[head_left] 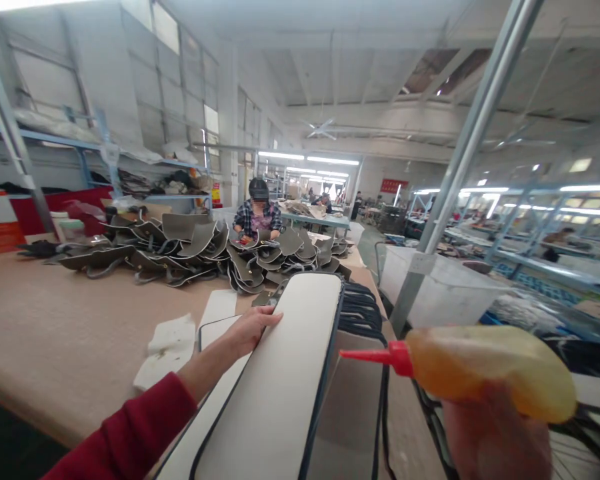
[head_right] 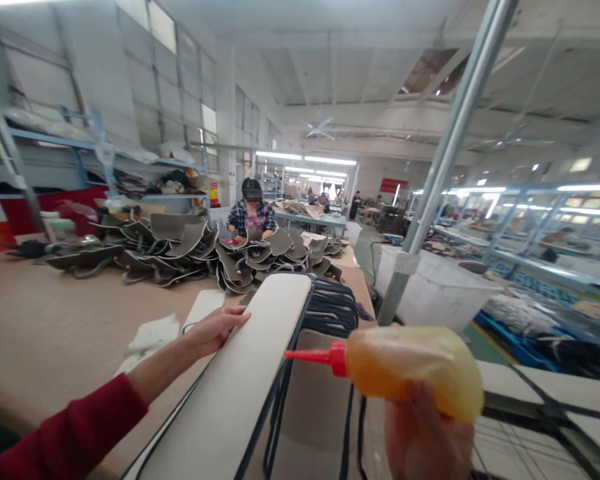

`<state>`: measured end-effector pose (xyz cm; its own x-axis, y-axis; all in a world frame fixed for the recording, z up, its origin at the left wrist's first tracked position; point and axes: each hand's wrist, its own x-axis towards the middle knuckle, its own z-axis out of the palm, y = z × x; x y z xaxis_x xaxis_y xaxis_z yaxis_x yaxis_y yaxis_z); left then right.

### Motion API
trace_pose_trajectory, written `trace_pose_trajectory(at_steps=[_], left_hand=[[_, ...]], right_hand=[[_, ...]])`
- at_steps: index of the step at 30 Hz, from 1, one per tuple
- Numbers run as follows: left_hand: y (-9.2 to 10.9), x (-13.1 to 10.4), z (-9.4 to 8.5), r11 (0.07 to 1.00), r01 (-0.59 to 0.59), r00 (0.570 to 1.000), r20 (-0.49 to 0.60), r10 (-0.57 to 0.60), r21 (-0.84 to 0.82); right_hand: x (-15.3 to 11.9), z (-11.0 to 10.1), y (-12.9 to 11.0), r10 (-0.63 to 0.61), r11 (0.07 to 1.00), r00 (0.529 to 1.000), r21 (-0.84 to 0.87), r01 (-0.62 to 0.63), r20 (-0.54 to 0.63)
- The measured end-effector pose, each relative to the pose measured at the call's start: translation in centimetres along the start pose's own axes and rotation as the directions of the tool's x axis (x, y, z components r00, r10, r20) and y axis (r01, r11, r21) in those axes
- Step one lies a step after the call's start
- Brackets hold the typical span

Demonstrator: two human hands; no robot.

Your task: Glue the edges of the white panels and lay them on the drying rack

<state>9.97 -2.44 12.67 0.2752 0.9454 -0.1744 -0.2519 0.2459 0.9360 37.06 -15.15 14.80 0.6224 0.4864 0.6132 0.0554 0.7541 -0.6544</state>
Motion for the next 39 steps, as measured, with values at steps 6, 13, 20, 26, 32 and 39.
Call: trace_pose_trajectory(at_steps=[6,13,20,26,32,39], left_hand=[[0.8,-2.0,0.6,0.999,0.021,0.993,0.113,-0.026,0.049],[1.3,-2.9,0.8,0.999,0.036,0.994,0.100,-0.037,0.015],[1.2,-2.3,1.0,0.997,0.075,0.996,0.049,-0.075,0.002],[0.7,-1.3,0.6,0.995,0.094,0.994,0.061,-0.092,-0.036],[0.7,-0.6,0.7,0.994,0.090,0.995,0.038,-0.088,-0.054],[0.8,0.2,0.2,0.991,0.112,0.994,0.000,-0.113,-0.067]], right_hand=[[3.2,1.3,0.6,-0.056,0.980,0.994,0.183,0.072,-0.093],[3.0,0.2,1.6,-0.037,0.986,0.997,0.159,0.048,-0.072],[1.0,0.0,1.1,0.013,0.993,1.000,0.118,-0.011,-0.013],[-0.5,-0.6,0.8,0.062,0.996,0.998,0.056,-0.062,0.008],[-1.8,-0.4,0.1,0.115,0.993,0.993,0.014,-0.115,0.010],[-2.9,-0.4,-0.2,0.097,0.993,0.993,-0.069,-0.092,0.071]])
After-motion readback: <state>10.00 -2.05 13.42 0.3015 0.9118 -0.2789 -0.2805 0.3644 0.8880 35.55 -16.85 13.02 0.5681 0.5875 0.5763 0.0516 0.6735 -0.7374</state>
